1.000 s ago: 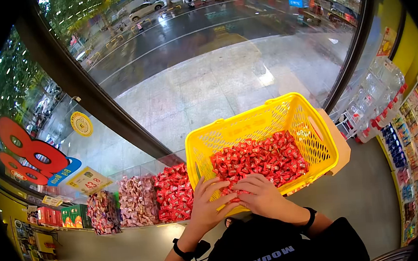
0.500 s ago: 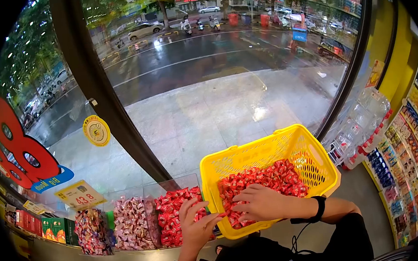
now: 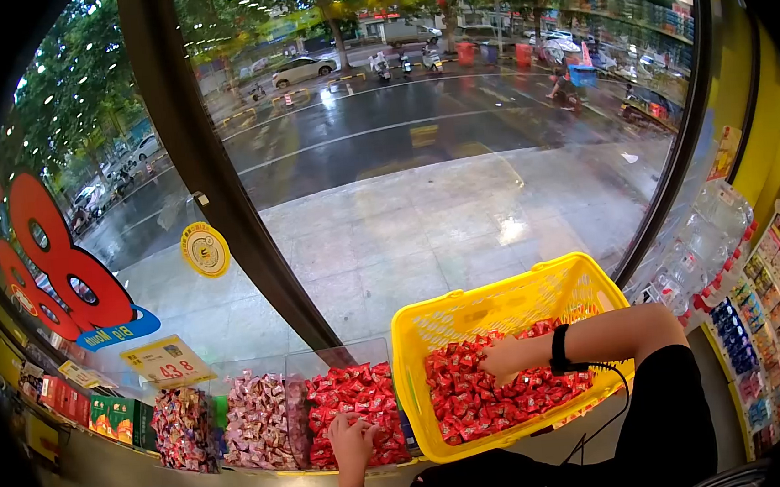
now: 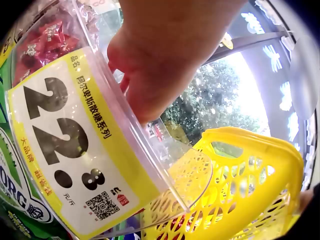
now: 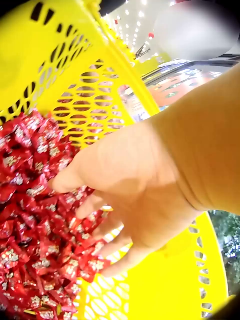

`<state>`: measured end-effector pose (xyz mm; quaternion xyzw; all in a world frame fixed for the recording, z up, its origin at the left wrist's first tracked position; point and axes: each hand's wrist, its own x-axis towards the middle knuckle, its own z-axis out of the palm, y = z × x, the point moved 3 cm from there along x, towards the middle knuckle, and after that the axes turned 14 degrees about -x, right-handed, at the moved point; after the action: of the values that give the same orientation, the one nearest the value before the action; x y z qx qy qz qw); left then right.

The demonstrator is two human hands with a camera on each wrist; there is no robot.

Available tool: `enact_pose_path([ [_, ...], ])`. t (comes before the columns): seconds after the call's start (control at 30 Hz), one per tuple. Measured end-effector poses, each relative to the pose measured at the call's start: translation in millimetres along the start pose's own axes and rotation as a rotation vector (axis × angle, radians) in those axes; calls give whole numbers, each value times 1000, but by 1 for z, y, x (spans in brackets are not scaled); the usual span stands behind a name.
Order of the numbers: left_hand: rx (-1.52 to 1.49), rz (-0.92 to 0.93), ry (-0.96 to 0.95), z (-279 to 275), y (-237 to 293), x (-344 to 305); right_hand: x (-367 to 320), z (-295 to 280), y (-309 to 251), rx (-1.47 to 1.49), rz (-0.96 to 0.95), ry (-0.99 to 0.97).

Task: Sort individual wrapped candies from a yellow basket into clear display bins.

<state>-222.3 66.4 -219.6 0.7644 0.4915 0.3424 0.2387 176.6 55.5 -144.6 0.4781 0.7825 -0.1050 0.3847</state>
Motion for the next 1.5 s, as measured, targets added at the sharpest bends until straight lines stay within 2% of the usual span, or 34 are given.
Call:
enact_pose_path([
  [0.07, 7, -8, -6, 7, -7, -3, 13, 15, -2, -45, 48, -116],
  [0.17, 43, -11, 32, 8, -1, -6, 27, 42, -3, -63, -7, 20],
  [0.27, 93, 27, 78, -1, 25, -2, 34, 55, -6, -280, -20, 143],
  [0.37, 51, 73, 100, -8, 39, 5, 36, 53, -1, -186, -37, 154],
  [0.47, 1, 155, 187, -30, 80, 20, 32, 26, 0, -36, -43, 6],
  [0.57, -89, 230, 236, -48, 120, 33, -14, -20, -9, 98, -63, 367],
  [0.7, -144, 367, 112, -50, 173, 46, -54, -61, -20, 131, -116, 439],
  [0.83, -144, 486, -107, -34, 211, 50, -92, -82, -38, 275, -216, 686],
  [0.9, -166, 557, -140, -23, 217, 47, -111, -88, -50, 325, -238, 843],
  [1.03, -199, 616, -178, -20, 229, 44, -147, -84, -75, 185, -194, 975],
  [1.07, -208, 603, -175, -22, 233, 45, -153, -84, -77, 202, -142, 915],
  [1.17, -243, 622, -192, -21, 240, 44, -169, -82, -82, 222, -98, 962],
  [1.33, -273, 743, -149, -20, 237, 45, -166, -62, -84, 414, -67, 1004],
  [1.43, -323, 707, -154, -17, 233, 44, -163, -56, -90, 479, -17, 1079],
  [1.5, -465, 635, -184, -8, 228, 42, -167, -59, -92, 476, -15, 1095],
])
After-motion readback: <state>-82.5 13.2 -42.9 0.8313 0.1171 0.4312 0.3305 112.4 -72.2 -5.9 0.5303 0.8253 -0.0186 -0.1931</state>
